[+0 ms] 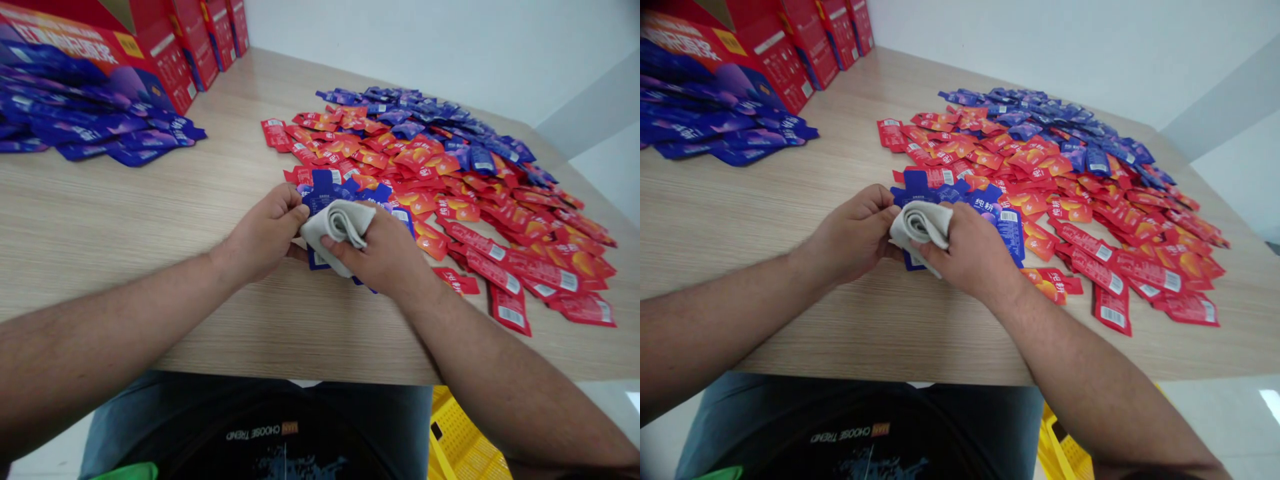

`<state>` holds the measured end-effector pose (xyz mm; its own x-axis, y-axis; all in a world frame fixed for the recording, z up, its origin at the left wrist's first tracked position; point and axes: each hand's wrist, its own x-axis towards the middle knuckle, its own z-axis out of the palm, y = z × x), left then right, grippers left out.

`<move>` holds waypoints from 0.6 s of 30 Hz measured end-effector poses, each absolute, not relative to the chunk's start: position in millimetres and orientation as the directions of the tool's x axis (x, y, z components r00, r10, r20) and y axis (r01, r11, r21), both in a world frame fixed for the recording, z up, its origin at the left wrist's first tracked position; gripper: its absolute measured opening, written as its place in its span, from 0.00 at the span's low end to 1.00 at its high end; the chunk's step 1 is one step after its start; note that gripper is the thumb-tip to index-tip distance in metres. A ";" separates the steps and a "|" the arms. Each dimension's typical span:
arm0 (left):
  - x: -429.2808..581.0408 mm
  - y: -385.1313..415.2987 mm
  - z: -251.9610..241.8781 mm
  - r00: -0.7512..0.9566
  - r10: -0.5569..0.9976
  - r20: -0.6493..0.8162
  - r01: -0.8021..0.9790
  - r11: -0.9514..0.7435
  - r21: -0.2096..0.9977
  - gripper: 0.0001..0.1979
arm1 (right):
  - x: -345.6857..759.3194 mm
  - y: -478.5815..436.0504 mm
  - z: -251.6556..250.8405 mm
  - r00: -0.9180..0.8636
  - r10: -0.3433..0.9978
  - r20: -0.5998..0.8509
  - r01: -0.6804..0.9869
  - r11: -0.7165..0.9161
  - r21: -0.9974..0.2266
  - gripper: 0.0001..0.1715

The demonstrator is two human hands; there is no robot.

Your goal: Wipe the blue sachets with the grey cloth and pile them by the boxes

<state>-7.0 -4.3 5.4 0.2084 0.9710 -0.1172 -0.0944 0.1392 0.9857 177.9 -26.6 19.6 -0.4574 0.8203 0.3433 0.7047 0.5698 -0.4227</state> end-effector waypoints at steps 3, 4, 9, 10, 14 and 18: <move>-8.2 -3.9 5.3 0.196 0.978 -0.078 -0.087 0.097 0.991 0.08 | 176.1 -29.4 19.8 -0.490 0.813 0.314 0.710 0.581 -0.396 0.10; -8.6 -4.1 5.7 0.179 0.982 -0.062 -0.074 0.077 0.994 0.08 | 175.7 -30.3 20.1 -0.531 0.795 0.294 0.694 0.607 -0.387 0.09; -8.3 -4.5 11.4 0.168 0.981 -0.103 -0.103 0.121 0.987 0.07 | 177.8 -29.7 20.7 -0.453 0.801 0.391 0.707 0.590 -0.391 0.11; -8.0 -4.2 12.4 0.158 0.982 -0.106 -0.106 0.124 0.987 0.07 | 178.1 -29.3 20.1 -0.481 0.793 0.375 0.698 0.605 -0.383 0.10; -7.6 -1.5 14.4 0.110 0.989 -0.100 -0.114 0.113 0.987 0.06 | 177.6 -29.0 16.2 -0.556 0.778 0.291 0.694 0.628 -0.353 0.09; -8.5 0.4 12.3 0.131 0.988 -0.083 -0.122 0.099 0.988 0.06 | 178.3 -28.3 14.7 -0.478 0.808 0.345 0.737 0.582 -0.343 0.11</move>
